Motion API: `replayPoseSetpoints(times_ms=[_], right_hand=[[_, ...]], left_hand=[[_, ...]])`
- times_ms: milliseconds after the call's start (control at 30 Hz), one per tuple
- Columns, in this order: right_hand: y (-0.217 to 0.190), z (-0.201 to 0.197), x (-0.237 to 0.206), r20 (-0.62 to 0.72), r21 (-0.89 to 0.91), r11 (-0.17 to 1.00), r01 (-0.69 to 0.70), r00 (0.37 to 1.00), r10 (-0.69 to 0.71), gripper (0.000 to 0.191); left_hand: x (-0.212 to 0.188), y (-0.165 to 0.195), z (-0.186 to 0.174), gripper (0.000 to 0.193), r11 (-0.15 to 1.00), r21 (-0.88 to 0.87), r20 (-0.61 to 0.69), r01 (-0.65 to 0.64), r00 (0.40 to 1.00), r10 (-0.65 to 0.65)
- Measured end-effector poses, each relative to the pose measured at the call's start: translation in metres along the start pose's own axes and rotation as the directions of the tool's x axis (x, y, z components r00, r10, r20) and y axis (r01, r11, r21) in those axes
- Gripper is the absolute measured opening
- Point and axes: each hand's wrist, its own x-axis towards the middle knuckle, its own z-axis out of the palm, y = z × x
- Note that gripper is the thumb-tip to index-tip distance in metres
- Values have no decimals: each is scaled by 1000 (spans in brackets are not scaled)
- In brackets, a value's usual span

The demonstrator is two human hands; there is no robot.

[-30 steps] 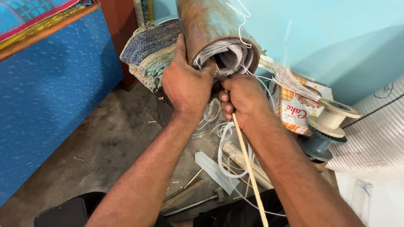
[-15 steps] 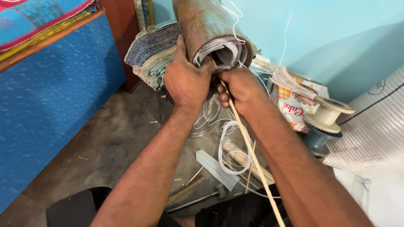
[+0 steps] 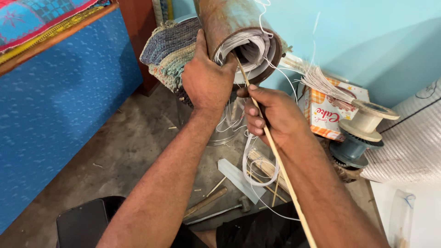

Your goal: The person sits on the floor holding a metal cylinder filled with rolled white material and threads white string through it. They use a long wooden stick to push the string deep into the tube, pull the string through the opening, and repeatedly adjust the cylinder and string while working on their lap.

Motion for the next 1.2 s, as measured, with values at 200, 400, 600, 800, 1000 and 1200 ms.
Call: replayPoseSetpoints(times_ms=[200,400,600,800,1000,1200], right_hand=[[-7,1,31,-25,-6,999,-34,999,34,26],[-2,7,0,-42,30,999,-13,999,14,30],[14,1,-63,36,125,992,-17,999,12,35],[26,-3,-114,92,161,985,-56,995,41,43],[38,-16,-144,196,114,981,-155,972,131,41],[35,-10,-129,70,95,992,-89,994,83,36]], left_hand=[[0,2,0,84,997,16,-64,-79,995,80],[0,4,0,86,999,-14,-24,-40,999,40],[-1,0,3,86,997,-19,-37,-77,996,76],[0,-1,5,85,997,-24,-37,-78,996,77],[0,-3,7,85,997,2,-36,-72,997,72],[-2,-5,7,83,989,-23,-92,-149,985,146]])
